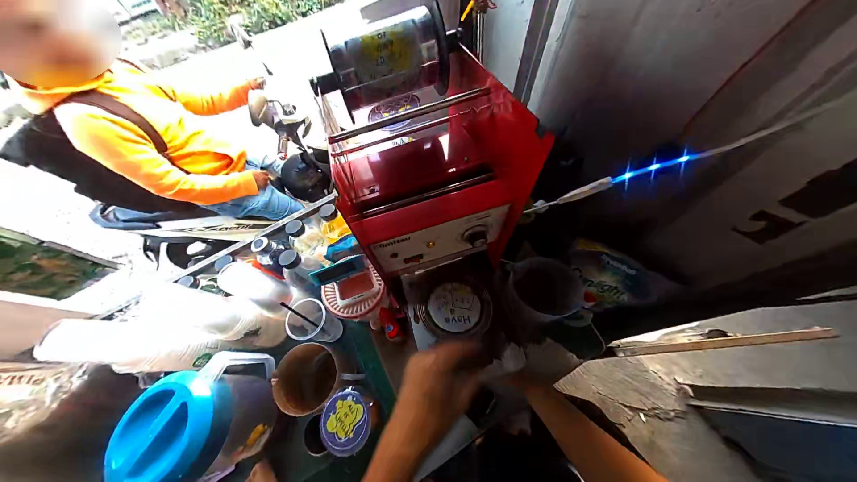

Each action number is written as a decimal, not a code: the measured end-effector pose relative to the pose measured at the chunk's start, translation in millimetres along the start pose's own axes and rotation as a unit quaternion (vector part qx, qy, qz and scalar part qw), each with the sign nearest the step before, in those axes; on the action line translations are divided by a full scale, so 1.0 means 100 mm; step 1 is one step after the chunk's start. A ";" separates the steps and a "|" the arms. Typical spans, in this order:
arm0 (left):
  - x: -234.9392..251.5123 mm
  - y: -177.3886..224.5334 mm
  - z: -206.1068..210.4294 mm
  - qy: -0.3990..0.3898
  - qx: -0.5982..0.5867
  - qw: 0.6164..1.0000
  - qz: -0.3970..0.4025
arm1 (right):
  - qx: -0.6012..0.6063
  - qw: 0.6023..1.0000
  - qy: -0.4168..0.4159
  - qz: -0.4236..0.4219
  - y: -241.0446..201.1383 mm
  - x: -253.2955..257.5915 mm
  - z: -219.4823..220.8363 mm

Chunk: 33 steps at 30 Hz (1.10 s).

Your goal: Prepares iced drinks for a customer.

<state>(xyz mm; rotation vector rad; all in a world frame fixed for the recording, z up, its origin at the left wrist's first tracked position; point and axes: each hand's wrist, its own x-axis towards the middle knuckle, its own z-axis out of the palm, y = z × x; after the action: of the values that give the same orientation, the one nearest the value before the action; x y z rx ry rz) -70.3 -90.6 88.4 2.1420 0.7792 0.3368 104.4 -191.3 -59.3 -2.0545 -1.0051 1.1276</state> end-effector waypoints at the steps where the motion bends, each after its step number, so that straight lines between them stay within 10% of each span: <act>1: 0.24 0.03 -0.16 0.009 0.088 0.996 0.021 | -0.029 0.996 -0.053 0.059 -0.10 0.01 -0.03; 9: 1.17 -0.13 -0.37 -0.240 0.252 0.935 0.063 | -0.007 0.993 -0.050 0.104 -0.24 -0.02 -0.17; 17: 1.00 -0.03 -0.34 -0.156 0.259 0.949 0.083 | 0.075 0.964 0.223 -0.124 -0.43 -0.18 -0.73; 22: 0.94 -0.04 -0.33 -0.161 0.265 0.948 0.075 | 0.101 0.971 0.180 -0.118 -1.15 0.18 -0.55; 33: 0.95 0.03 -0.37 -0.188 0.299 0.932 0.078 | 0.126 0.948 0.292 -0.007 -1.05 0.18 -0.30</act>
<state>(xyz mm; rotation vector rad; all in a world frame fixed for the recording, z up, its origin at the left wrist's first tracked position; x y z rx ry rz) -13.4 -9.5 112.0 2.7306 0.5272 -0.2712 101.8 -123.0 27.5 -1.9828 -0.5470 0.5391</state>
